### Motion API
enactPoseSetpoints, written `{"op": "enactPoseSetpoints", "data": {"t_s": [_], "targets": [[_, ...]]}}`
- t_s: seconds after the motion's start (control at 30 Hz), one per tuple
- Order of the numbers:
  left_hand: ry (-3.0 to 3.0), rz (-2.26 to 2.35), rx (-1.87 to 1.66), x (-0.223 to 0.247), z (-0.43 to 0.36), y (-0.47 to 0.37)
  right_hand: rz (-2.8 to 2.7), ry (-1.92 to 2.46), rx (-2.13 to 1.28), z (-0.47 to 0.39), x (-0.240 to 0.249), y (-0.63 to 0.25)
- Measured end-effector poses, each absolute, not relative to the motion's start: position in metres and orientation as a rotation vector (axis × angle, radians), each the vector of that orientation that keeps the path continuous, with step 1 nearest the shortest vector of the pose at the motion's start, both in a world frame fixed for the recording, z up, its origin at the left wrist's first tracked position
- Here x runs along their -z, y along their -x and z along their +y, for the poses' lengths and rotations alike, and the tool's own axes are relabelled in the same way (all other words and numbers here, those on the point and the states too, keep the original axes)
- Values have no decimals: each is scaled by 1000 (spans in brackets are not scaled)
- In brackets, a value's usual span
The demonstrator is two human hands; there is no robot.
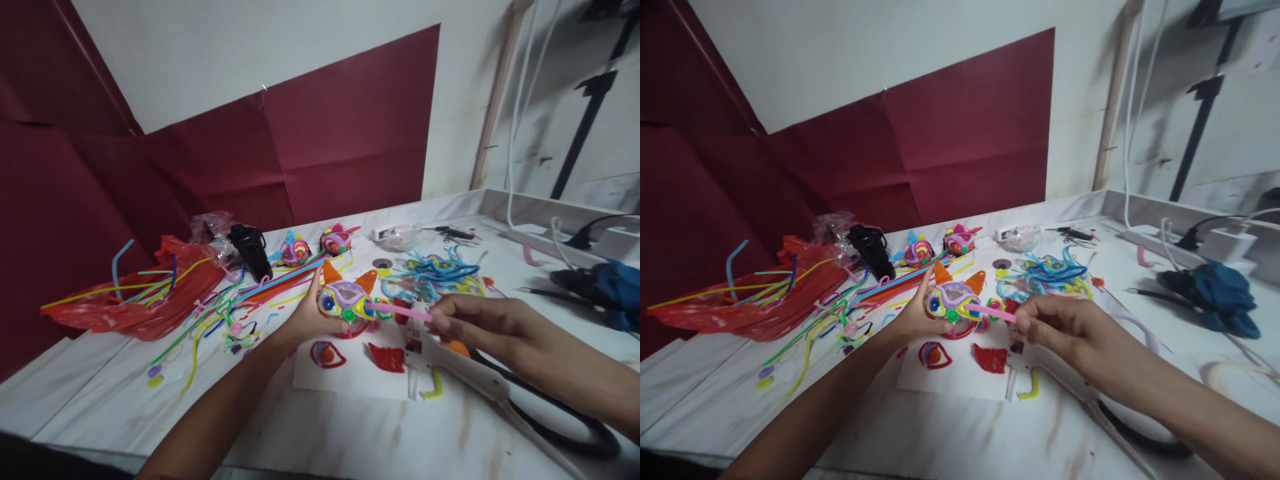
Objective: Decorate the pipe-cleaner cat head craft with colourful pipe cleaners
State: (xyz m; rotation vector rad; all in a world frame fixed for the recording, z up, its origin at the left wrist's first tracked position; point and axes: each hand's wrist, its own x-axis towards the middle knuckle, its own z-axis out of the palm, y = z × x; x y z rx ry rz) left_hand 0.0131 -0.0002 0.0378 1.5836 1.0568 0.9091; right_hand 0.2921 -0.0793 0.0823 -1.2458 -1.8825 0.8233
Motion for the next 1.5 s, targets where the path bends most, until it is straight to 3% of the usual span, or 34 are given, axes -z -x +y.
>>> {"op": "enactPoseSetpoints", "data": {"t_s": [0.5, 0.87, 1.2, 1.5], "targets": [[-1726, 1042, -999, -3, -14, 1, -2298, 713, 274, -46, -71, -251], [-1452, 1076, -1165, -19, -17, -20, -2347, 787, 42, -41, -54, -245], [-1245, 1014, -1110, -27, -18, -19, -2339, 769, 10, -40, -45, -245], [-1272, 1027, -1270, -27, -19, -21, -2367, 788, -7, -41, -49, -241]]}}
